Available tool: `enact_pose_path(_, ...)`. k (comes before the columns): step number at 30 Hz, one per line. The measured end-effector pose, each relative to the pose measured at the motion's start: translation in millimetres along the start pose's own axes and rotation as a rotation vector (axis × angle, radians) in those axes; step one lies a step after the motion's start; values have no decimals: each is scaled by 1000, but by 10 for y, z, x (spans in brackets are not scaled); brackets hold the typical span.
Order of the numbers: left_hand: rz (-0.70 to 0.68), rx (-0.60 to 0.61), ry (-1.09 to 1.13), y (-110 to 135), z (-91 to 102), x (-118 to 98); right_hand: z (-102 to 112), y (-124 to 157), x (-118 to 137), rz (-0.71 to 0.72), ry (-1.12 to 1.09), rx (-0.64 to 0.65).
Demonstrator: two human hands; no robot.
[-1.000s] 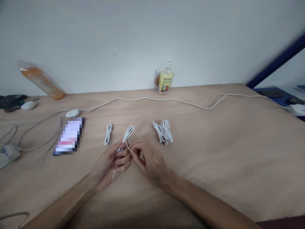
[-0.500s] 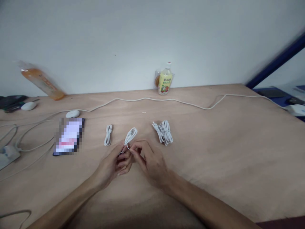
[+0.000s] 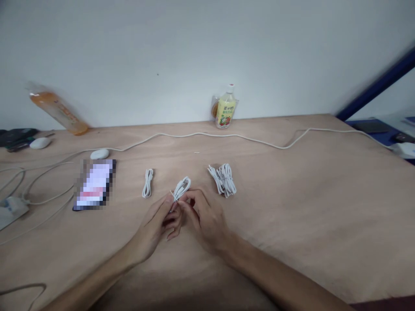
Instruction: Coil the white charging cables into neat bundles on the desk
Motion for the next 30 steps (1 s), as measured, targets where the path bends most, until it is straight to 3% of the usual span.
enact_pose_path(14,-43,-65,-143,46,6,-34,20,47,9,-39,96,-66)
enact_pose_path(21,-59,-33,-243,61,31,-15,50,46,12,-32,63,-88)
enact_pose_path(30,4,8,-181,59,-11,-8,104,38,57,16,113,-134)
Point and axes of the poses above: each hand's wrist, its own y-axis away from the middle knuckle, its own z-axis out of the back of the hand, x = y × z, the point moved 9 cm from there along -y, towards the middle knuckle
